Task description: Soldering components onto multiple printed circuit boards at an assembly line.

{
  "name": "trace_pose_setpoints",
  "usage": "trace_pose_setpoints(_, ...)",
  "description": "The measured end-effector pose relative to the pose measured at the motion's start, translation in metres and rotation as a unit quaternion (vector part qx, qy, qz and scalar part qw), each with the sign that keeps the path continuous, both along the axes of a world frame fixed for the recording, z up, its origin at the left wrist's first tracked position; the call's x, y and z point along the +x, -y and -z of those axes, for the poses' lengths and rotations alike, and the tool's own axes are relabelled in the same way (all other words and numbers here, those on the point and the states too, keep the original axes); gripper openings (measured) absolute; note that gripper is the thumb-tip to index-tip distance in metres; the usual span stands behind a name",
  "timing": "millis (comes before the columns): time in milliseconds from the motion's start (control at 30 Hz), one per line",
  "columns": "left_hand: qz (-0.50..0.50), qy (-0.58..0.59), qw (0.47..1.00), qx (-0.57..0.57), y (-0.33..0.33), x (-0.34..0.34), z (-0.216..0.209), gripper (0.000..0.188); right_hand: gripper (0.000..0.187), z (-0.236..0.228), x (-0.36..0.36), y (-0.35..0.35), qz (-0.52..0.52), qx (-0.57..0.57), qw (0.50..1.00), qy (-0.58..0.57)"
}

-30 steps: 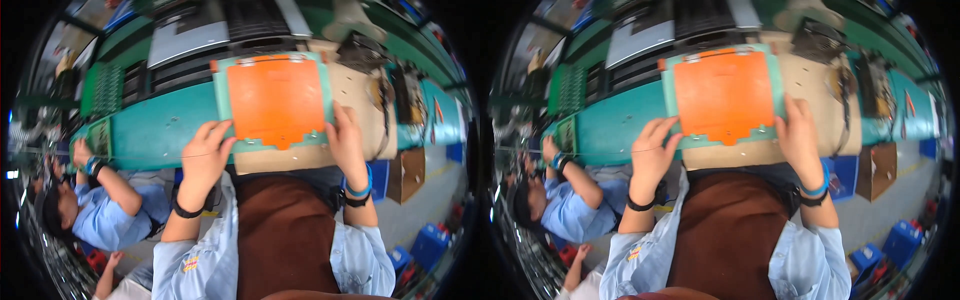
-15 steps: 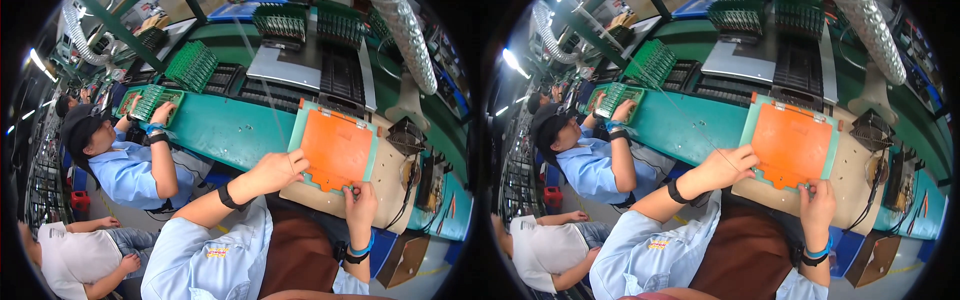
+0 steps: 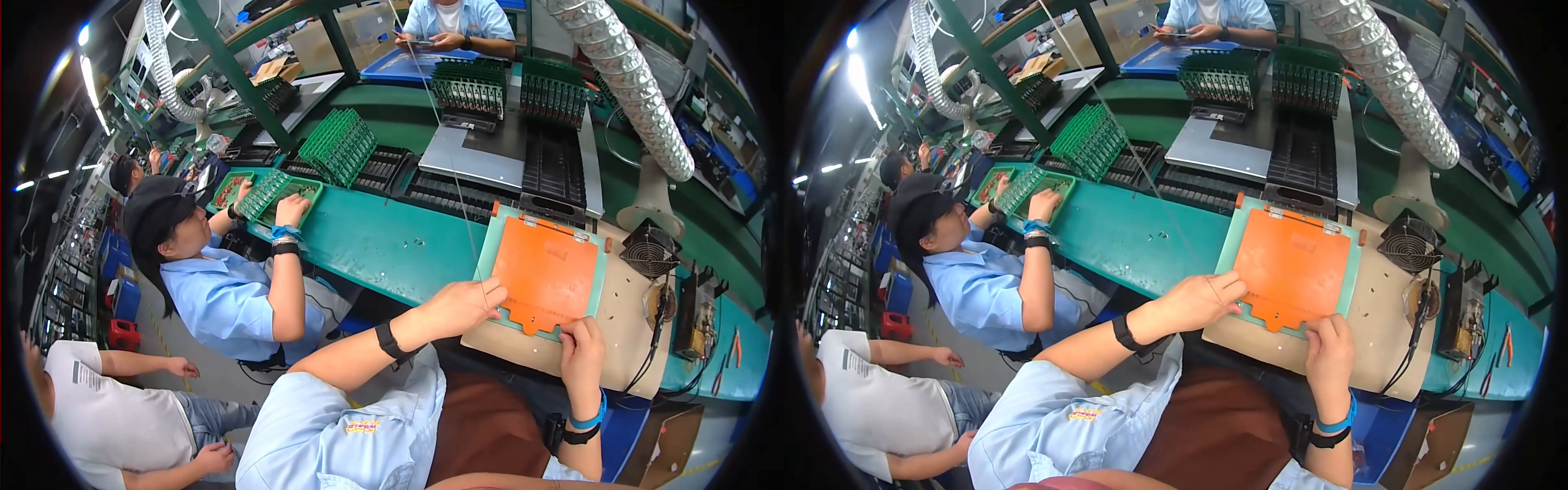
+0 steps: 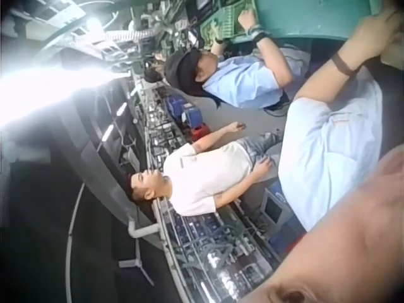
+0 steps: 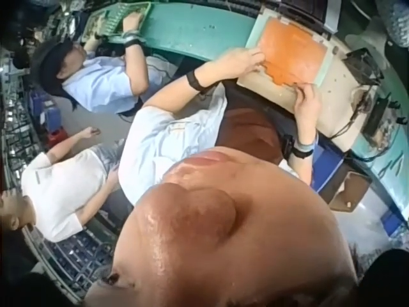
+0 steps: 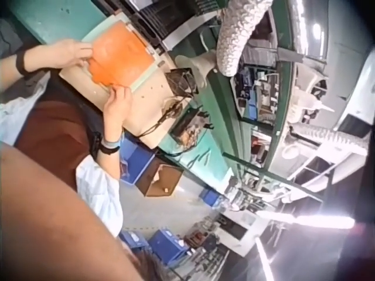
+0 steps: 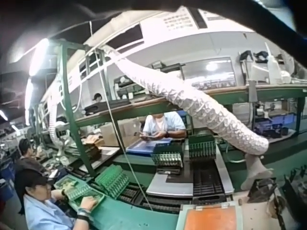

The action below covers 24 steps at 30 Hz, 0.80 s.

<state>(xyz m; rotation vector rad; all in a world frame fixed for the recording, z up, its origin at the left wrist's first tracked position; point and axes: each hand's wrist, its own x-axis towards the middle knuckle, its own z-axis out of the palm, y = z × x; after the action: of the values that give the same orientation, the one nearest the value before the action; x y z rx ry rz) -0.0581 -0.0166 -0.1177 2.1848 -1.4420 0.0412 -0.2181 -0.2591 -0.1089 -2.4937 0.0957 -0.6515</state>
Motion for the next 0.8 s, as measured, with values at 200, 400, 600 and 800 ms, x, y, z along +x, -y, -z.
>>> trace_pose_setpoints(200,-0.033,0.014,0.999,-0.023,-0.001,-0.012,-0.001,0.024,0.018,-0.002,-0.007,-0.001,0.001,0.041,0.999,-0.015)
trace_pose_setpoints(400,-0.123,-0.081,0.989,-0.012,-0.013,-0.013,-0.011,0.014,0.033,0.002,-0.013,-0.004,0.083,0.049,0.994,0.043)
trace_pose_setpoints(600,-0.135,-0.153,0.975,-0.086,-0.017,-0.013,-0.016,0.02,0.033,0.005,-0.023,0.006,0.051,0.272,0.961,-0.03)
trace_pose_setpoints(800,-0.118,-0.144,0.971,-0.147,-0.017,-0.014,-0.05,0.022,0.034,-0.004,-0.03,0.02,0.001,0.359,0.931,0.065)
